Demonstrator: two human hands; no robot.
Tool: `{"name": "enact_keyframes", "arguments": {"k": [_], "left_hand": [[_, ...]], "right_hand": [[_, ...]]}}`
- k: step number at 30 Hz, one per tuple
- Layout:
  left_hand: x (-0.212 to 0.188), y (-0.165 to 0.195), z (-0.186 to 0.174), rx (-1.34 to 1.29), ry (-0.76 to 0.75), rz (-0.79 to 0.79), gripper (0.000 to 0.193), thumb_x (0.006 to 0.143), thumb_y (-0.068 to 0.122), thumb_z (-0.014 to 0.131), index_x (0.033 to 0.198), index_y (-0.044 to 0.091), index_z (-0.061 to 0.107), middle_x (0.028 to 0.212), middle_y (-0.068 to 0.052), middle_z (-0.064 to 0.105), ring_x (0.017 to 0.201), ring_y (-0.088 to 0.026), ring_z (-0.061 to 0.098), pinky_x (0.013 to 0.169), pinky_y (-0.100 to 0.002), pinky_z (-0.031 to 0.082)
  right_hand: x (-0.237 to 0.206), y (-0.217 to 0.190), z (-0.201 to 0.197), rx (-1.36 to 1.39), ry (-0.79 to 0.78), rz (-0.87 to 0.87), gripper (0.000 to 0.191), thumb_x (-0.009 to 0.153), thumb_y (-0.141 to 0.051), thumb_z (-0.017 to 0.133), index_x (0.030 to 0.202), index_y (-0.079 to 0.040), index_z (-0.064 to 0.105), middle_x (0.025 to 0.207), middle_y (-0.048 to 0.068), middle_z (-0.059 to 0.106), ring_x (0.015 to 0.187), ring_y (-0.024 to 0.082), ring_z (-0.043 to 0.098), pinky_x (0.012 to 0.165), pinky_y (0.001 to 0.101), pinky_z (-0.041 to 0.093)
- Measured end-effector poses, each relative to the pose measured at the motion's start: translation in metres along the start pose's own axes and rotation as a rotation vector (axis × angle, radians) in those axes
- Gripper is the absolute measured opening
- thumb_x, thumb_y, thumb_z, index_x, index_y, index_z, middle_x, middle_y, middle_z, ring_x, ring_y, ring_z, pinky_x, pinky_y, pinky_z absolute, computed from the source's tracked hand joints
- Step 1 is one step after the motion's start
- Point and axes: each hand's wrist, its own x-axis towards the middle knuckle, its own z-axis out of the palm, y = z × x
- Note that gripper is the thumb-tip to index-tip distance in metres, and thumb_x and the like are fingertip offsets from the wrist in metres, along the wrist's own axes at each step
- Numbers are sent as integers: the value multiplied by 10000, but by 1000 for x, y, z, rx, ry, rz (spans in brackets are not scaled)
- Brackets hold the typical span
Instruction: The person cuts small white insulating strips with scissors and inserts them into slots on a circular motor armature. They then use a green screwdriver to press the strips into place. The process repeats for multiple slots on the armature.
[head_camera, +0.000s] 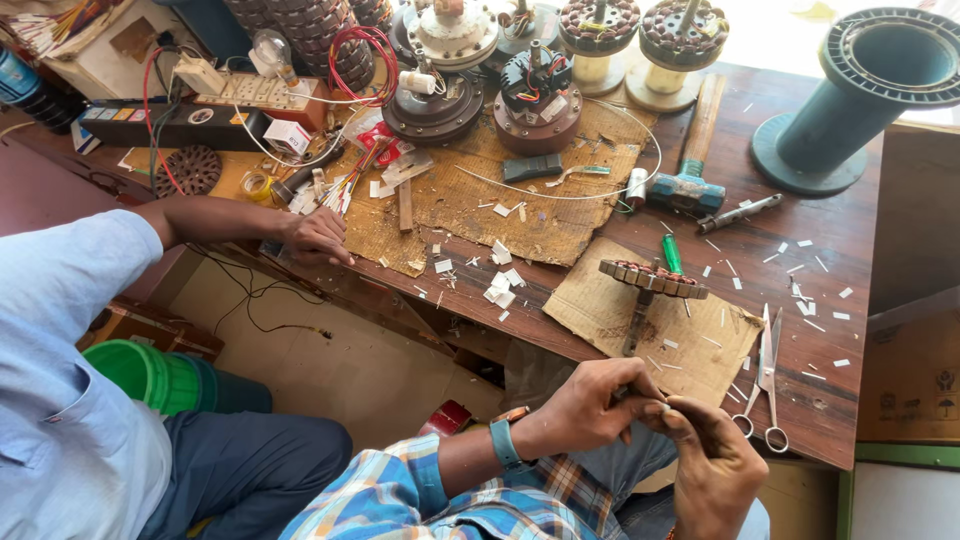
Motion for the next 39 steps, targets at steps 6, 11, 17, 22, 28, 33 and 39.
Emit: {"name": "enact_keyframes", "arguments": {"k": [6, 11, 17, 22, 28, 33, 39], "left_hand": [[8, 8, -1, 354, 51, 309, 108, 949, -29, 690, 1023, 6, 619, 913, -99, 648, 819, -219, 694, 718, -305, 560], [10, 19, 7, -185, -8, -121, 193, 923, 67, 713, 1108, 58, 657, 1009, -64, 658, 813, -226, 692, 667, -350, 579], [5, 14, 18, 331, -1, 199, 148, 930, 41, 729, 1050, 45, 643, 982, -106, 590, 933, -284, 652, 835, -372, 552], [8, 8, 23, 202, 27, 132, 147, 932, 39, 704, 1064, 36, 639, 1084, -116, 579, 1010, -310, 645, 857, -379, 554], [13, 5, 7, 250, -38, 129, 103, 957, 44, 684, 1057, 40, 661, 1016, -109, 702, 971, -281, 716, 845, -370, 578], [14, 3, 4, 126, -107, 79, 115, 978, 92, 705, 1065, 24, 673, 982, -77, 719, 858, -174, 710, 727, -312, 591], [9, -3, 10, -215, -153, -75, 143, 1040, 115, 657, 1079, -21, 630, 944, -57, 651, 806, -92, 675, 589, -242, 597]], "right_hand": [[-1, 30, 18, 104, 85, -125, 147, 1056, -50, 646, 1112, 85, 630, 940, 79, 672, 867, 122, 638, 812, 248, 517], [2, 34, 12, 504, -32, -251, 195, 991, -77, 672, 1120, 6, 552, 1139, 13, 627, 920, 72, 605, 778, 197, 492], [6, 49, -16, 165, -10, -246, 417, 985, -104, 713, 1340, 14, 529, 1008, 63, 644, 892, 96, 614, 813, 206, 500], [-4, 59, -13, 10, 171, -351, 268, 1034, -73, 697, 1254, 30, 583, 1060, 107, 689, 906, 124, 678, 752, 220, 555], [-11, 39, 2, -21, 213, -367, 159, 1009, 25, 718, 1156, 45, 661, 1010, 141, 723, 895, 159, 732, 795, 251, 599], [-13, 22, -1, -114, 168, -398, 106, 957, 58, 744, 1037, 37, 678, 1028, 170, 751, 864, 157, 751, 735, 259, 604], [-11, 5, -17, -211, 40, -509, 136, 886, 68, 768, 996, 56, 689, 1041, 191, 745, 912, 163, 742, 741, 255, 611]]}}
